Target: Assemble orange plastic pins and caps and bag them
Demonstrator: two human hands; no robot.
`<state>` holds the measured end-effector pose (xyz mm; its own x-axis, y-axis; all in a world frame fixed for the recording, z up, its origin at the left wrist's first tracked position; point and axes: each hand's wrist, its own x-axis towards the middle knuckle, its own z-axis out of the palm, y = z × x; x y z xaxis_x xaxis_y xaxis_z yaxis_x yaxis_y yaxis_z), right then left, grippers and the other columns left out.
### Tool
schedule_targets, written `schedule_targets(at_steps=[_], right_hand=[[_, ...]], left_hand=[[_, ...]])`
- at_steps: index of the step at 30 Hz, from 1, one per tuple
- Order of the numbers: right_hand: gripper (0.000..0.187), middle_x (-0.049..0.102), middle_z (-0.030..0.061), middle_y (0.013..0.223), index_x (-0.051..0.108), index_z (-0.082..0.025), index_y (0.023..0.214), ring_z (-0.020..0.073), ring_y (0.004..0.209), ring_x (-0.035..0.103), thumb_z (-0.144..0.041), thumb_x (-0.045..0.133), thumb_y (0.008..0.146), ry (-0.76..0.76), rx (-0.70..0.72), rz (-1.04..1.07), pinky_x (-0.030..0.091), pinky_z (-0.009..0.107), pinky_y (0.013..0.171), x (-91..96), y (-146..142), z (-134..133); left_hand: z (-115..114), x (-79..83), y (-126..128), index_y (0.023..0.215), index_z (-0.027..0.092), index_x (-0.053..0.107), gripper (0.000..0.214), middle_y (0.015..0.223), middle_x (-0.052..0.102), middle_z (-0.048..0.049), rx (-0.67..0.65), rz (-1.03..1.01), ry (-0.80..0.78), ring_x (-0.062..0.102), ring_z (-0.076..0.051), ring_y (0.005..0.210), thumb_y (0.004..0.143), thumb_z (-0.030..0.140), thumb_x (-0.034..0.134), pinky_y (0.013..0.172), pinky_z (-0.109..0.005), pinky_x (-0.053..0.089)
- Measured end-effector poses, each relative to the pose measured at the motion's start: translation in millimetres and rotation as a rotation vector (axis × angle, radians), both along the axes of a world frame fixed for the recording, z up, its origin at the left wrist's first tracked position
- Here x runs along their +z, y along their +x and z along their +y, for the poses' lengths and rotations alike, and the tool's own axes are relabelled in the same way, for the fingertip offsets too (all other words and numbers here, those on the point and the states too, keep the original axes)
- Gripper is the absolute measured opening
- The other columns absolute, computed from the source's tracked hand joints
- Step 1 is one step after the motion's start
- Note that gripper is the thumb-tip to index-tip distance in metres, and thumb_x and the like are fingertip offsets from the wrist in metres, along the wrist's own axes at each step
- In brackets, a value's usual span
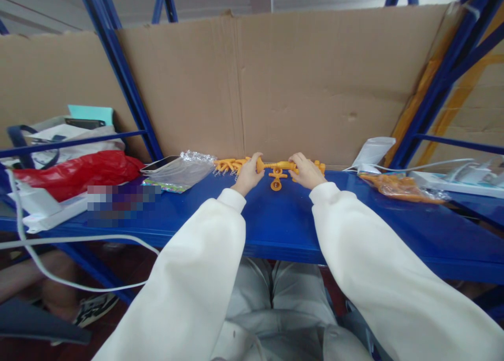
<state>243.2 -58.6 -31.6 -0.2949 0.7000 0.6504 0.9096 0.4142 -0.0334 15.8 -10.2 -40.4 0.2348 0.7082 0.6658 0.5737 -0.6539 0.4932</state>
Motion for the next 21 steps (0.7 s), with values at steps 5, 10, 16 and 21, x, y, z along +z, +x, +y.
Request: schedule_targets(at_steps=[5,10,16,21], right_hand=[[0.029,0.065,0.0139,0.117,0.059,-0.023,0.117,0.0323,0.107,0.064,-0.02,0.054,0.089,0.004,-0.008,-0.012,0.05,0.047,0.088,-2.3,1.5,3.3],[0.027,0.068,0.0173,0.115,0.06,-0.02,0.115,0.0349,0.113,0.06,-0.021,0.055,0.089,0.023,-0.075,-0.008,0.044,0.05,0.095,-1.5,-0.9,1.9],[0.024,0.07,0.0166,0.112,0.061,-0.021,0.111,0.0345,0.111,0.059,-0.019,0.054,0.089,0.013,-0.097,-0.034,0.041,0.05,0.096,0.2,-3.3,0.1],[0.025,0.07,0.0158,0.11,0.061,-0.022,0.11,0.0338,0.108,0.058,-0.014,0.051,0.088,0.066,-0.085,-0.06,0.039,0.05,0.098,2.1,-5.4,-2.1]], left_hand=[[0.9,0.1,-1.8,0.138,0.02,0.055,0.056,0.13,0.066,-0.0124,-0.068,0.049,0.09,0.065,-0.025,0.117,0.084,0.01,0.063,0.104,-0.041,0.051],[-3.4,2.1,-0.8,0.14,0.018,0.055,0.055,0.132,0.065,-0.0137,-0.093,0.067,0.135,0.063,-0.025,0.122,0.086,0.01,0.061,0.107,-0.039,0.049],[-3.6,2.4,0.9,0.138,0.02,0.056,0.056,0.124,0.069,-0.0104,-0.092,0.05,0.078,0.068,-0.02,0.105,0.083,0.011,0.063,0.097,-0.034,0.053],[-3.0,2.9,2.6,0.135,0.02,0.057,0.058,0.104,0.072,-0.0041,-0.05,0.003,-0.005,0.067,-0.016,0.085,0.079,0.011,0.066,0.086,-0.028,0.054]])
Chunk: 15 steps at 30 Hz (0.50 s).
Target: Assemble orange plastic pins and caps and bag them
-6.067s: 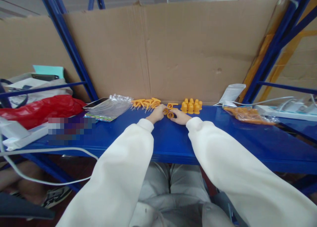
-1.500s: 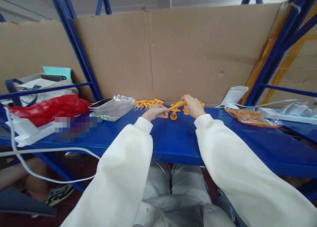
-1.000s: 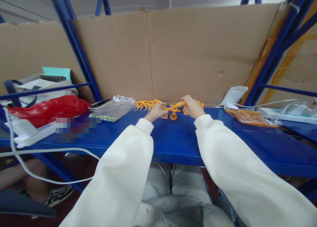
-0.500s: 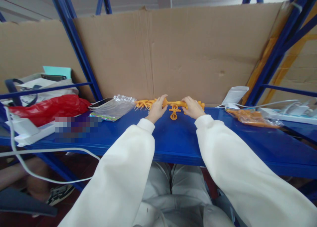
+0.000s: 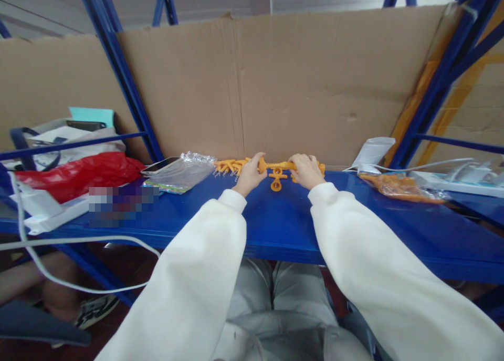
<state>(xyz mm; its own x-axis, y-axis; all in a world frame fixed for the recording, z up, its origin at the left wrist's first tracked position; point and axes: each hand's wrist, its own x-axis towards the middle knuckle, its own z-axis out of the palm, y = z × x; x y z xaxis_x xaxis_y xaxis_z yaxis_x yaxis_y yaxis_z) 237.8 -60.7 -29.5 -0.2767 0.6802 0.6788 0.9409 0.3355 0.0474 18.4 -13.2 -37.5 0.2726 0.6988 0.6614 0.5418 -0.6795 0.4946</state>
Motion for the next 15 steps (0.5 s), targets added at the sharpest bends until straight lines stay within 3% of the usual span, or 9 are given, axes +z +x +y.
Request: schedule_targets(at_steps=[5,10,15], right_hand=[[0.029,0.068,0.0189,0.111,0.06,-0.018,0.11,0.0345,0.111,0.057,-0.008,0.049,0.085,0.024,-0.084,0.062,0.039,0.052,0.101,0.1,9,1],[0.028,0.062,0.0203,0.117,0.058,-0.02,0.111,0.0386,0.117,0.052,-0.018,0.052,0.085,0.162,-0.118,0.336,0.043,0.059,0.098,-4.3,34,10],[0.037,0.06,0.0216,0.126,0.055,-0.019,0.123,0.0401,0.122,0.05,-0.026,0.051,0.087,0.204,-0.334,0.64,0.042,0.065,0.098,-9.9,60,15]], left_hand=[[3,-0.1,-7,0.131,0.016,0.06,0.06,0.094,0.069,-0.0031,0.107,-0.055,-0.089,0.067,-0.018,0.087,0.073,0.007,0.068,0.087,-0.03,0.055],[9,-4.3,-13,0.131,0.018,0.058,0.061,0.094,0.069,-0.0025,0.124,-0.122,-0.106,0.069,-0.02,0.09,0.072,0.007,0.067,0.089,-0.031,0.056],[12,-7.2,-13,0.129,0.019,0.059,0.059,0.092,0.068,-0.0016,0.103,-0.112,-0.118,0.07,-0.018,0.088,0.072,0.007,0.067,0.086,-0.028,0.055]])
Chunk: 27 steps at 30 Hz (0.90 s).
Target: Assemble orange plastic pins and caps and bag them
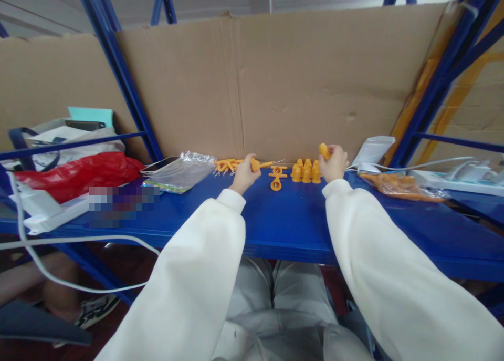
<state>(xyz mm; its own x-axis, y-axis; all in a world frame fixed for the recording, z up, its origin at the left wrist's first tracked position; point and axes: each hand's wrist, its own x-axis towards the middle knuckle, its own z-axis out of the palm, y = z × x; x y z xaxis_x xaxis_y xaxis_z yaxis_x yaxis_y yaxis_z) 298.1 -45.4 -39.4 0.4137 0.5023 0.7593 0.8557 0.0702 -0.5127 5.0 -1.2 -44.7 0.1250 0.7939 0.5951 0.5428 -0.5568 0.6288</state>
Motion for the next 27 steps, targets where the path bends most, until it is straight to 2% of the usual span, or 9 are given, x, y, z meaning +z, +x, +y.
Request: schedule_targets(at_steps=[3,5,8,12,16,20,24,27], right_hand=[[0.048,0.061,0.0197,0.131,0.049,-0.02,0.138,0.0387,0.126,0.051,-0.026,0.051,0.09,-0.056,-0.134,0.169,0.042,0.065,0.1,-2.5,11,-5],[0.051,0.063,0.0176,0.133,0.05,-0.021,0.14,0.0371,0.13,0.051,-0.022,0.055,0.09,-0.139,-0.192,0.267,0.042,0.061,0.103,-4.2,15,-10],[0.049,0.065,0.0158,0.135,0.055,-0.022,0.136,0.0345,0.134,0.053,-0.018,0.063,0.088,-0.273,-0.225,0.375,0.043,0.055,0.108,-7.7,18,-16],[0.042,0.068,0.0155,0.131,0.062,-0.021,0.122,0.0334,0.132,0.059,-0.015,0.071,0.082,-0.386,-0.197,0.448,0.044,0.052,0.111,-12.6,21,-15],[0.035,0.071,0.0186,0.125,0.065,-0.016,0.111,0.0339,0.125,0.065,-0.013,0.073,0.077,-0.423,-0.116,0.471,0.049,0.046,0.106,-14.7,25,-9],[0.035,0.069,0.0208,0.129,0.063,-0.012,0.111,0.0301,0.125,0.066,-0.016,0.076,0.079,-0.427,-0.085,0.485,0.05,0.036,0.106,-13.9,26,-7],[0.045,0.067,0.0214,0.132,0.059,-0.012,0.118,0.0302,0.129,0.063,-0.017,0.078,0.077,-0.367,-0.082,0.519,0.048,0.038,0.11,-15.9,30,-4],[0.043,0.071,0.0175,0.121,0.058,-0.015,0.109,0.0305,0.122,0.067,-0.016,0.08,0.072,-0.319,-0.056,0.538,0.05,0.042,0.108,-20.5,34,2]], left_hand=[[3,-1.5,-1,0.129,0.018,0.058,0.058,0.093,0.069,-0.002,-0.008,-0.003,0.002,0.07,-0.018,0.087,0.073,0.008,0.068,0.087,-0.029,0.056],[5,-3.1,-1,0.13,0.018,0.058,0.058,0.092,0.069,-0.002,-0.022,-0.006,0.003,0.07,-0.018,0.086,0.073,0.008,0.068,0.086,-0.029,0.057],[10,-6.1,-2,0.129,0.018,0.058,0.056,0.09,0.07,-0.002,-0.037,-0.01,0.015,0.07,-0.018,0.083,0.074,0.008,0.067,0.085,-0.031,0.058],[14,-9.2,-3,0.128,0.019,0.059,0.056,0.09,0.07,-0.0019,-0.05,-0.006,0.044,0.071,-0.019,0.084,0.073,0.009,0.068,0.085,-0.032,0.059],[17,-10.9,-3,0.128,0.019,0.059,0.056,0.09,0.07,-0.002,-0.054,0.005,0.049,0.071,-0.019,0.083,0.073,0.01,0.07,0.085,-0.033,0.059],[18,-12.0,-3,0.129,0.019,0.059,0.057,0.086,0.071,-0.0007,-0.085,-0.006,0.051,0.071,-0.018,0.082,0.074,0.01,0.069,0.084,-0.032,0.059],[18,-12.1,-2,0.13,0.018,0.058,0.058,0.087,0.072,-0.0014,-0.079,-0.002,0.04,0.071,-0.018,0.082,0.074,0.009,0.069,0.084,-0.031,0.059],[18,-12.6,-3,0.13,0.017,0.058,0.058,0.089,0.072,-0.0018,-0.091,0.0,0.053,0.071,-0.018,0.083,0.074,0.008,0.068,0.084,-0.03,0.059]])
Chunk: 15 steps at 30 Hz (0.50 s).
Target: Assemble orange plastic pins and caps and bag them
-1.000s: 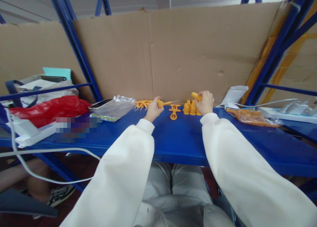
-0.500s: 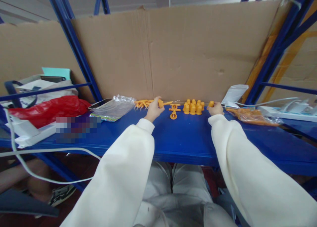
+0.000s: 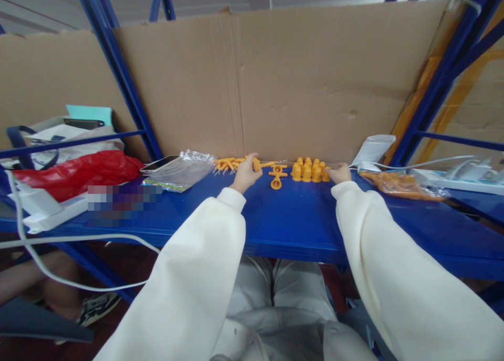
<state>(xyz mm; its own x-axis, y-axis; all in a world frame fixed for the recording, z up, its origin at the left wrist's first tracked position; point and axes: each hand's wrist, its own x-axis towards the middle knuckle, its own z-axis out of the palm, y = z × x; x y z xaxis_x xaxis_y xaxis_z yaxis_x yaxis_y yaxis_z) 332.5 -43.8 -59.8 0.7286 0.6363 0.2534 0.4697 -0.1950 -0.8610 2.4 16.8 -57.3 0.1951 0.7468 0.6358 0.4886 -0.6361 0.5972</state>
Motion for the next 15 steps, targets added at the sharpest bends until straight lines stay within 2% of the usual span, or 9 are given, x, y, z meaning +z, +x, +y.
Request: schedule_targets(at_steps=[4,11,15], right_hand=[[0.04,0.071,0.0123,0.111,0.054,-0.019,0.1,0.0289,0.114,0.068,-0.013,0.076,0.067,0.069,-0.009,0.054,0.052,0.044,0.105,-4.1,4.8,6.8],[0.04,0.067,0.0117,0.113,0.051,-0.02,0.1,0.0262,0.12,0.062,-0.003,0.062,0.066,0.175,-0.033,0.012,0.042,0.043,0.114,1.2,3.6,7.1],[0.039,0.065,0.0089,0.108,0.052,-0.019,0.102,0.0229,0.117,0.063,-0.002,0.057,0.067,0.167,-0.013,-0.02,0.042,0.039,0.113,1.1,2.6,9.2]], left_hand=[[1.4,-1.2,-0.5,0.128,0.018,0.059,0.057,0.087,0.072,-0.0003,-0.023,-0.013,0.033,0.071,-0.017,0.082,0.072,0.008,0.07,0.083,-0.03,0.058],[-2.0,1.9,1.1,0.126,0.018,0.063,0.056,0.089,0.072,-0.0005,0.009,0.016,0.063,0.07,-0.017,0.083,0.072,0.007,0.07,0.081,-0.028,0.057],[-3.0,2.4,1.3,0.129,0.018,0.063,0.056,0.092,0.073,-0.0011,0.006,0.032,0.082,0.071,-0.016,0.086,0.075,0.009,0.071,0.085,-0.027,0.057]])
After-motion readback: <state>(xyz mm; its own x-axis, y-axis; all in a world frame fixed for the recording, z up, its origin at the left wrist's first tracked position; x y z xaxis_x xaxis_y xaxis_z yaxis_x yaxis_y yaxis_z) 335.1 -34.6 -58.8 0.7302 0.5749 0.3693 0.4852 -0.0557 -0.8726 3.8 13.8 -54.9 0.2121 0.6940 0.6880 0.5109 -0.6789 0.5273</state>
